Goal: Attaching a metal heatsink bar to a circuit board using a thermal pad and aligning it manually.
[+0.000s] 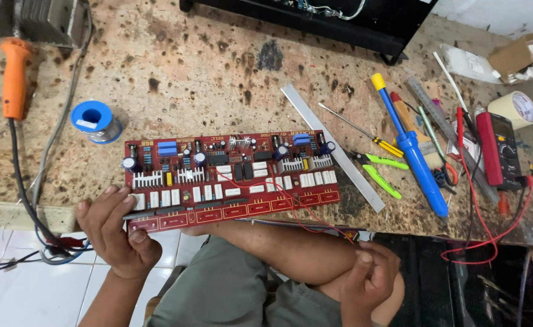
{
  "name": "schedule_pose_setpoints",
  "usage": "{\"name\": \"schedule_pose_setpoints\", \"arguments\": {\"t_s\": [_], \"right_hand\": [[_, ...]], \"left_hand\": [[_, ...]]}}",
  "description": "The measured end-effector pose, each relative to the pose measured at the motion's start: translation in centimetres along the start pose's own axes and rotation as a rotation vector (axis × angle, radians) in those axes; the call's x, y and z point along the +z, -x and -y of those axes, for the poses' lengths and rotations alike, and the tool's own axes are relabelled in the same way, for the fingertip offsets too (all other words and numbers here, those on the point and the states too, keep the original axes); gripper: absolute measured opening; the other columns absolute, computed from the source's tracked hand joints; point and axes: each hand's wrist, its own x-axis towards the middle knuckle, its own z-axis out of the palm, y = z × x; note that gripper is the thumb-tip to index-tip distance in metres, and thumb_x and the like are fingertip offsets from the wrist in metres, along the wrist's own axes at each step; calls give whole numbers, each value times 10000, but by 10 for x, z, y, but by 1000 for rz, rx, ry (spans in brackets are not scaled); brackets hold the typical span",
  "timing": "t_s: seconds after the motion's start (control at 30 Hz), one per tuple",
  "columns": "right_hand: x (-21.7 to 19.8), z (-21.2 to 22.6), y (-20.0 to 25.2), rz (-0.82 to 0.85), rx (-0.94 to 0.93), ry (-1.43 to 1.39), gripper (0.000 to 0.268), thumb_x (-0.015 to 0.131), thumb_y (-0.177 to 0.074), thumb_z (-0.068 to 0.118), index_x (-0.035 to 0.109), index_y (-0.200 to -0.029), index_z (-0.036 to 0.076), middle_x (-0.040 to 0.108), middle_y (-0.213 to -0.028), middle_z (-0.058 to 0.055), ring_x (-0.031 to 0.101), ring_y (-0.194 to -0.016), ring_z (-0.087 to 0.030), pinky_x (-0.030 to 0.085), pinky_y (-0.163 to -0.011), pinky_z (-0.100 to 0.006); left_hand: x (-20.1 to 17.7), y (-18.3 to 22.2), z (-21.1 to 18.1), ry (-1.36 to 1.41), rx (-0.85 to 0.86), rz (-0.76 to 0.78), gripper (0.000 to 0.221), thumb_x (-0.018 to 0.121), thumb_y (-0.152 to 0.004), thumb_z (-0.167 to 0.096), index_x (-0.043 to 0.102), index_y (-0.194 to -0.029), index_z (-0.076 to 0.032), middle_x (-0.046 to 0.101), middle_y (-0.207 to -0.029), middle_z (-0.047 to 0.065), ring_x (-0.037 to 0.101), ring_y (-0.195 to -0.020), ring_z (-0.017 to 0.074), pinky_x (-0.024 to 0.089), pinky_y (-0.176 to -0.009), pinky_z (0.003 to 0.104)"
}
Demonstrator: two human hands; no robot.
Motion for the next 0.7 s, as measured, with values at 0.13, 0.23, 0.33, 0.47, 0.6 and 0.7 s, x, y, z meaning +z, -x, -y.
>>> {"name": "schedule_pose_setpoints", "arguments": {"t_s": [0.13, 0.23, 0.33, 0.47, 0.6, 0.7], "right_hand": [[2, 32, -9, -129, -155, 11, 439, 407, -1168, 304, 620, -891, 38, 624, -988, -169, 583, -915, -315, 507, -821, -484], [1, 59, -21, -93, -219, -28, 378, 447, -1131, 304, 631, -925, 46, 640, -969, -166, 600, -862, -318, 507, -765, -479], [-1, 87, -31, -30, -303, -82, 301, 507, -1075, 305, 648, -977, 57, 665, -940, -162, 625, -782, -322, 507, -681, -473], [8, 141, -50, 39, -413, -127, 186, 601, -1014, 230, 679, -1049, 65, 697, -973, -127, 655, -825, -291, 491, -736, -430], [33, 182, -81, 165, -502, -89, 229, 579, -1039, 181, 660, -1205, 46, 667, -1171, -128, 632, -1046, -321, 514, -901, -442], [53, 176, -88, 289, -516, 35, 250, 671, -978, 160, 704, -1215, 88, 681, -1060, -79, 568, -979, -302, 464, -856, -461]], "left_hand": [[-1, -4, -3, 0, -10, -2, 470, 308, -1101, -298, 607, -1146, 62, 663, -1182, 265, 660, -1152, 444, 301, -1227, 524], [0, -5, -3, 6, -6, -1, 463, 307, -1095, -293, 605, -1149, 57, 660, -1186, 264, 656, -1155, 440, 297, -1233, 529], [3, -4, -4, 6, 2, -28, 481, 301, -1092, -293, 617, -1124, 67, 664, -1161, 264, 660, -1138, 436, 302, -1234, 525], [5, -4, -3, 15, -10, -45, 480, 295, -1093, -304, 614, -1128, 52, 662, -1160, 249, 659, -1144, 423, 292, -1238, 521], [3, -4, -3, -2, -6, -43, 487, 290, -1098, -315, 617, -1134, 44, 667, -1164, 239, 657, -1156, 412, 300, -1234, 512], [0, 0, -1, -2, -9, -22, 481, 300, -1103, -324, 618, -1165, 33, 663, -1181, 226, 653, -1176, 396, 298, -1242, 511]]}}
